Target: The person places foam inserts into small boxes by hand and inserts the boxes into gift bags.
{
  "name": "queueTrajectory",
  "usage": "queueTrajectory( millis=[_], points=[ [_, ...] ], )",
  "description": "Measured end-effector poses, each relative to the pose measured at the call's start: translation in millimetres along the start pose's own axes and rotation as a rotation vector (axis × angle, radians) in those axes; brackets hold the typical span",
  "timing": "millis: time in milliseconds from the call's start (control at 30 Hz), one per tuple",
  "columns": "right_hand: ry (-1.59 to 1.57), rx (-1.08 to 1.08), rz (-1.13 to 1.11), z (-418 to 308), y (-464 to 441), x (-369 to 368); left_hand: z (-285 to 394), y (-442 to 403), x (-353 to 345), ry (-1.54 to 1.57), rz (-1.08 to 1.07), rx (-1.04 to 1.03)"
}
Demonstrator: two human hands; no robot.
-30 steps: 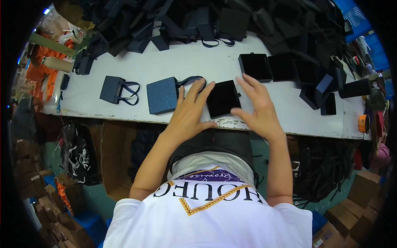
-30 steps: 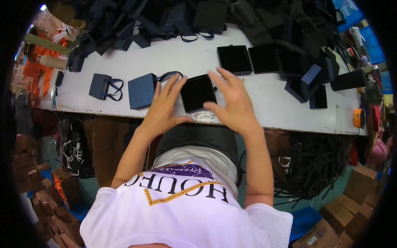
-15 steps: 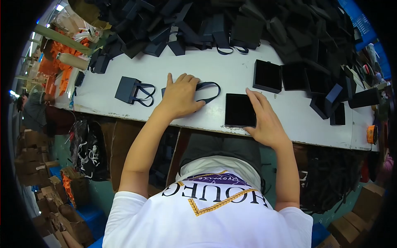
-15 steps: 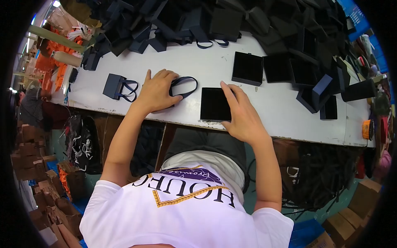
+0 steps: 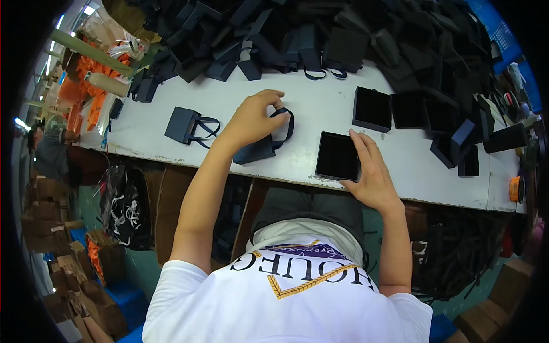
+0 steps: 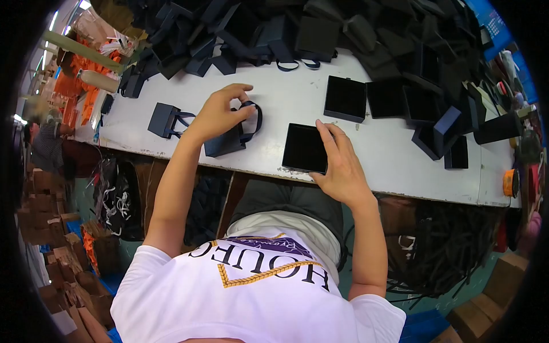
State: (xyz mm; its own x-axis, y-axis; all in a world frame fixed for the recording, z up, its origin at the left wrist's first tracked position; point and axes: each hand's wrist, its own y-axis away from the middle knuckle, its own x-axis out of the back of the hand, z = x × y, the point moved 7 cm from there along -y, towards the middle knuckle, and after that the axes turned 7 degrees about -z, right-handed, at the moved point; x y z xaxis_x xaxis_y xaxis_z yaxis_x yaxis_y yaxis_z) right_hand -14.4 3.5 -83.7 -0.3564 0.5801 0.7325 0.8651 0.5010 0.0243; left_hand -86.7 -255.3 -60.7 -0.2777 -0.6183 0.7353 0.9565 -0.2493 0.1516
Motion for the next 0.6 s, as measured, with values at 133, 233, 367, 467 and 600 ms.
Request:
queueTrajectory(
  millis=[133, 233, 367, 467, 600],
  points=[
    [-0.043, 0.013, 0.060, 0, -2, -1, 3, 24, 18, 0.573, 0.027, -0.143],
    [-0.092, 0.054, 0.152, -7, -6, -1, -12, 53, 20, 0.506, 0.068, -0.134],
    [-0.061, 0.147, 0.301, -34, -24, -2, -44, 84, 2, 0.092, 0.062, -0.038],
    [0.018, 0.158, 0.343, -47, -49, -12, -52, 91, -11, 0.191, -0.077, 0.119],
    [0.092, 0.078, 0.349, -46, -72, -36, -52, 96, -7, -0.002, 0.076, -0.062]
  ],
)
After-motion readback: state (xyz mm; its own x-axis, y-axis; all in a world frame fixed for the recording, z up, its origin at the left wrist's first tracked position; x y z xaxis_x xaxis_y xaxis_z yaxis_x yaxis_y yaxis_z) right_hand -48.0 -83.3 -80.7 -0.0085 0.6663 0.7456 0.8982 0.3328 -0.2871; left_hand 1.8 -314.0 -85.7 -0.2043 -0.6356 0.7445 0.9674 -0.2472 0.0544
